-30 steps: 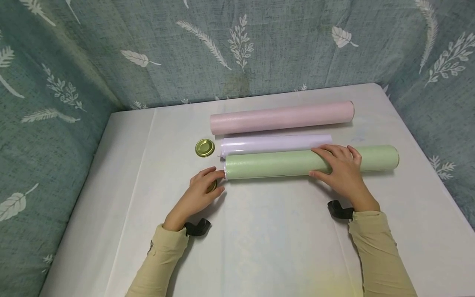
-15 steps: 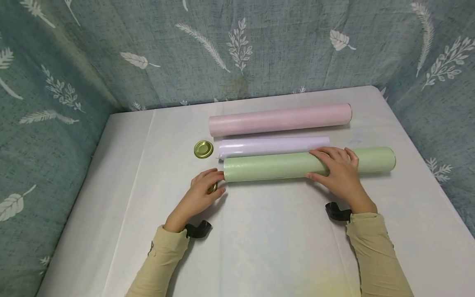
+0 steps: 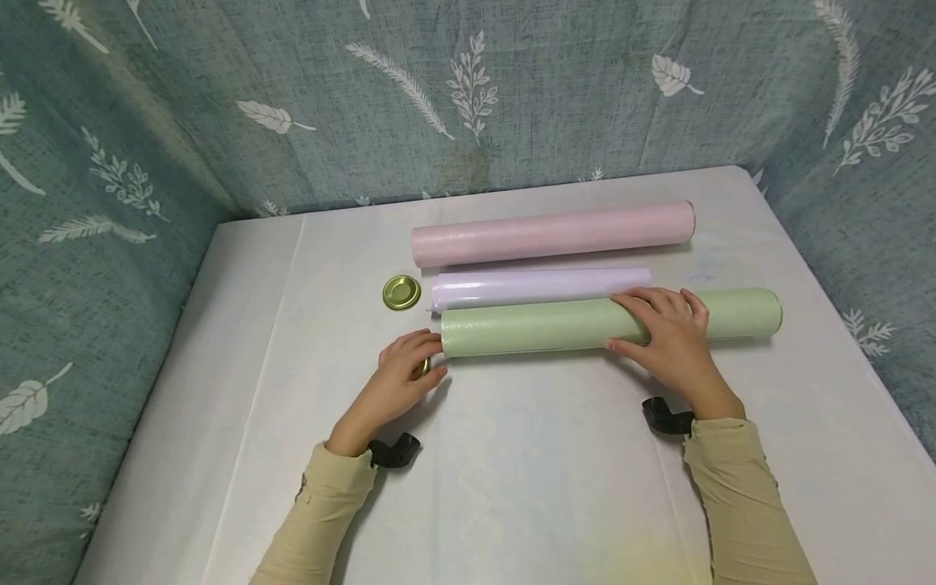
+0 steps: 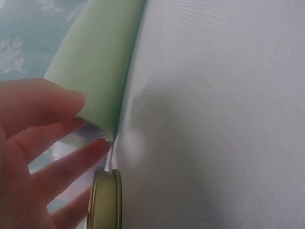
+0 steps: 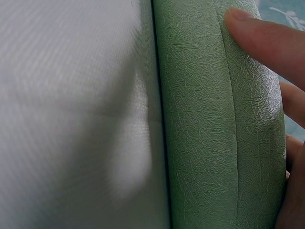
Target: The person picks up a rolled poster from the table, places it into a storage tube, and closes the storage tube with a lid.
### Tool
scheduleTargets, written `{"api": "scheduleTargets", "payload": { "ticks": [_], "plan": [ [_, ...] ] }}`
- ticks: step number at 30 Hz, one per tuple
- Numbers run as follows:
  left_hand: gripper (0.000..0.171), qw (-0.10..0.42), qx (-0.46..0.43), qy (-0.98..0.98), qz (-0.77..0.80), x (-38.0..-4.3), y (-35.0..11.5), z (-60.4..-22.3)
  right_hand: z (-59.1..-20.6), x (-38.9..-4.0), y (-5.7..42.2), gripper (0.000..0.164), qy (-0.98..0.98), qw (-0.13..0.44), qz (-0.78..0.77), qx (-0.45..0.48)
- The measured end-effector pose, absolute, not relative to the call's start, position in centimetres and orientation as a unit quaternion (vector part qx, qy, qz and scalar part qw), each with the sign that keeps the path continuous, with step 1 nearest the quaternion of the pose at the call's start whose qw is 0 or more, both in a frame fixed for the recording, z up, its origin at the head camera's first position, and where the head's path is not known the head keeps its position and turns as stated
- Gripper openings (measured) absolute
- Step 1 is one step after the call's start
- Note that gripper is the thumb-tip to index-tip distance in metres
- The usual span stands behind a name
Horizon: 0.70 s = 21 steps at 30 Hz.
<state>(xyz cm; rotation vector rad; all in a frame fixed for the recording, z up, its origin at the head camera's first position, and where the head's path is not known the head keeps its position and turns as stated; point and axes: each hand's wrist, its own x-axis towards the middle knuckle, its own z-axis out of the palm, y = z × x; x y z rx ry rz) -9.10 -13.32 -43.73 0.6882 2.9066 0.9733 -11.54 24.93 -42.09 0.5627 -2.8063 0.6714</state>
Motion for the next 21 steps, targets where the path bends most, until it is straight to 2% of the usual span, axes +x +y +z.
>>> {"api": "scheduleTargets", "payload": {
  "ticks": [21],
  "plan": [
    [0.019,0.002,0.199,0.932,0.303,-9.19,-12.84,-43.73,-42.0,-11.6,25.08,0.068,-0.95,0.1,0.225,0.195]
  ]
}}
